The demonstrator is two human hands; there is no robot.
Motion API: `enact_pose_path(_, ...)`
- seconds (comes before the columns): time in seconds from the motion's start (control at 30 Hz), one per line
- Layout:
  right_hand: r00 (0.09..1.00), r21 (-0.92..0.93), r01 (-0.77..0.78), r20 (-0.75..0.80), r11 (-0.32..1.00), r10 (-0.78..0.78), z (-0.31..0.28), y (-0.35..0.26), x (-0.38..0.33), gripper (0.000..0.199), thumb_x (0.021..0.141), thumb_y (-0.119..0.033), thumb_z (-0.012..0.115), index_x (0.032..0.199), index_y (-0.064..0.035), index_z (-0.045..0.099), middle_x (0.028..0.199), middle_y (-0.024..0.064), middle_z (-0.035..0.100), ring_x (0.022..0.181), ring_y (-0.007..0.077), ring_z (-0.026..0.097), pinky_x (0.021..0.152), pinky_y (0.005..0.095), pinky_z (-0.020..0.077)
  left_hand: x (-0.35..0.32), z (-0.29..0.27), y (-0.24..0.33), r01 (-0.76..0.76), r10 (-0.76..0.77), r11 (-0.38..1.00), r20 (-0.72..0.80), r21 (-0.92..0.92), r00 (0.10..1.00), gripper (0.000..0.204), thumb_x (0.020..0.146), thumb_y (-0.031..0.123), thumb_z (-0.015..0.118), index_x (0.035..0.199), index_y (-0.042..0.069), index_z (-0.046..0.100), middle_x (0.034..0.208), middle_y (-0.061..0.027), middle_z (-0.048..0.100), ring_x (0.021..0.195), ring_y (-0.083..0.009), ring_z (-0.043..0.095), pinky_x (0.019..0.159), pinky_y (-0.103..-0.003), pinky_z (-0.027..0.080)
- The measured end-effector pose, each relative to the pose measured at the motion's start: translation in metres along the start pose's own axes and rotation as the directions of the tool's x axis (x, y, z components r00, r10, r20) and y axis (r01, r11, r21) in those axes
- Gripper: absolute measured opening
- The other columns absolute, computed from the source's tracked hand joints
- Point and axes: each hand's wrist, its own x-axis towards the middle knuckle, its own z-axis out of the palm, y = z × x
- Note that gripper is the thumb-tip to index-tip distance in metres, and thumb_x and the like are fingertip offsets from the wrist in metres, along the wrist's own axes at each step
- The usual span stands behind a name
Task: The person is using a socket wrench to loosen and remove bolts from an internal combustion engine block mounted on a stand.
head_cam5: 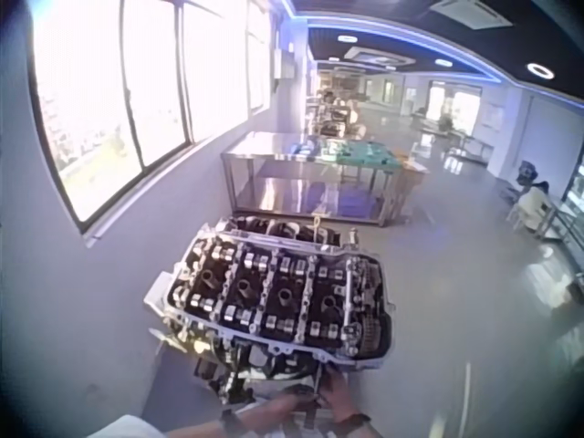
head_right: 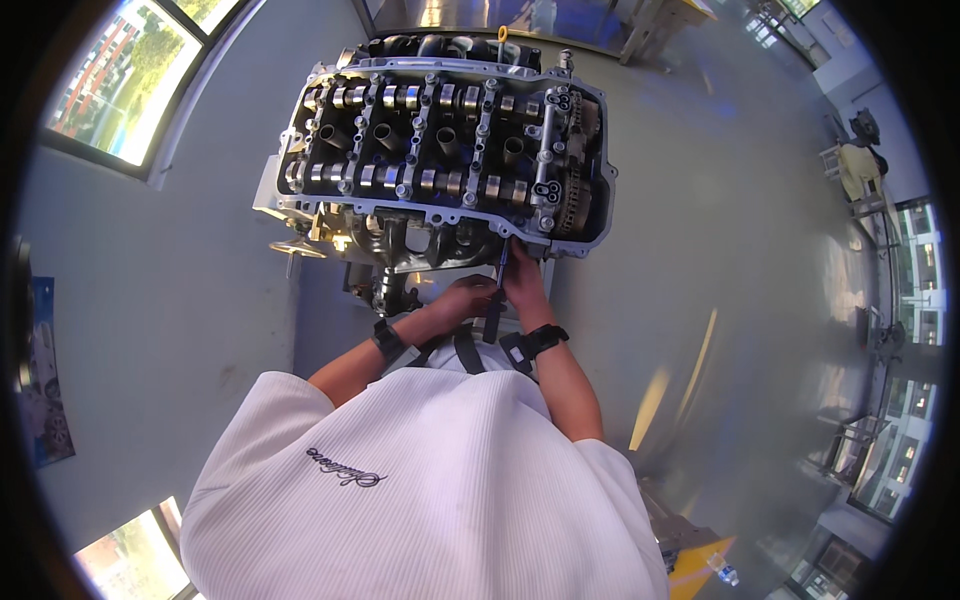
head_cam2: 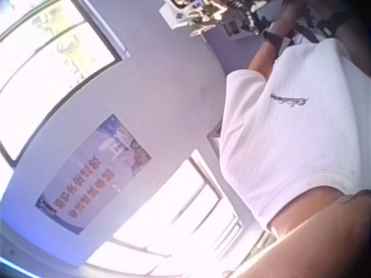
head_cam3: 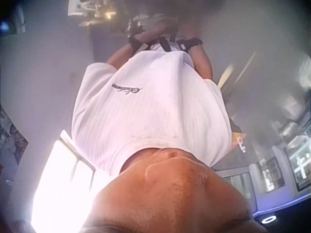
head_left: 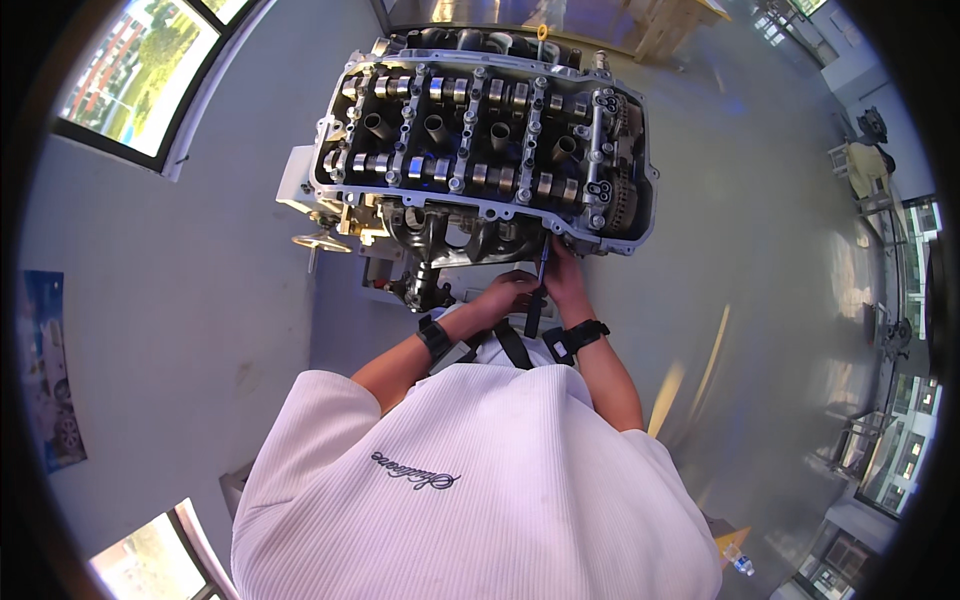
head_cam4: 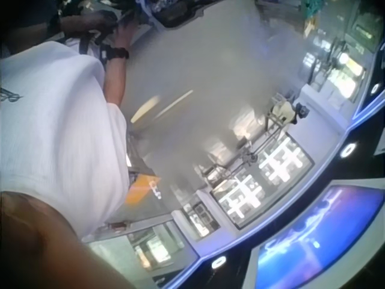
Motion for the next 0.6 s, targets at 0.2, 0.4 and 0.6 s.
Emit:
enact_pose_path(0.2, 0.995, 0.156, -0.086, -0.038, 0.984, 0.093, 0.002, -0.008, -0.006, 0.028, 0.094, -0.02, 0.051, 0.118, -0.0073, 0.048, 0.111, 0.0071, 0.055, 0.098, 0.0177, 0.052, 0.085, 0.0303, 0.0425, -0.002, 0.008, -0.001, -0.02, 0.022, 0.996, -0.021, 0.087, 1.0, 0.039, 0.086, 0.015, 0.061, 0.118, -0.002, 0.046, 0.106, -0.0126, 0.059, 0.096, -0.024, 0.062, 0.085, -0.034, 0.048)
enact_pose_path(0.4, 0.996, -0.274, 0.018, 0.085, 0.962, 0.005, 0.008, -0.011, -0.01, 0.028, 0.092, -0.018, 0.054, 0.117, -0.0079, 0.047, 0.107, 0.0088, 0.056, 0.097, 0.0198, 0.054, 0.082, 0.033, 0.0449, 0.002, 0.004, -0.001, 0.015, -0.014, 0.999, -0.013, 0.051, 1.0, 0.04, 0.087, 0.017, 0.06, 0.119, -0.002, 0.046, 0.108, -0.0121, 0.059, 0.098, -0.0217, 0.061, 0.085, -0.033, 0.046)
enact_pose_path(0.6, 0.987, 0.134, -0.157, 0.005, 0.978, 0.158, 0.005, -0.011, -0.007, 0.024, 0.091, -0.022, 0.057, 0.111, -0.0091, 0.051, 0.099, 0.0069, 0.058, 0.088, 0.0209, 0.055, 0.077, 0.0335, 0.0467, 0.003, 0.008, 0.0, 0.029, -0.024, 0.991, -0.04, 0.133, 0.999, 0.036, 0.088, 0.022, 0.06, 0.115, 0.0, 0.05, 0.107, -0.0109, 0.059, 0.098, -0.0194, 0.06, 0.084, -0.033, 0.045)
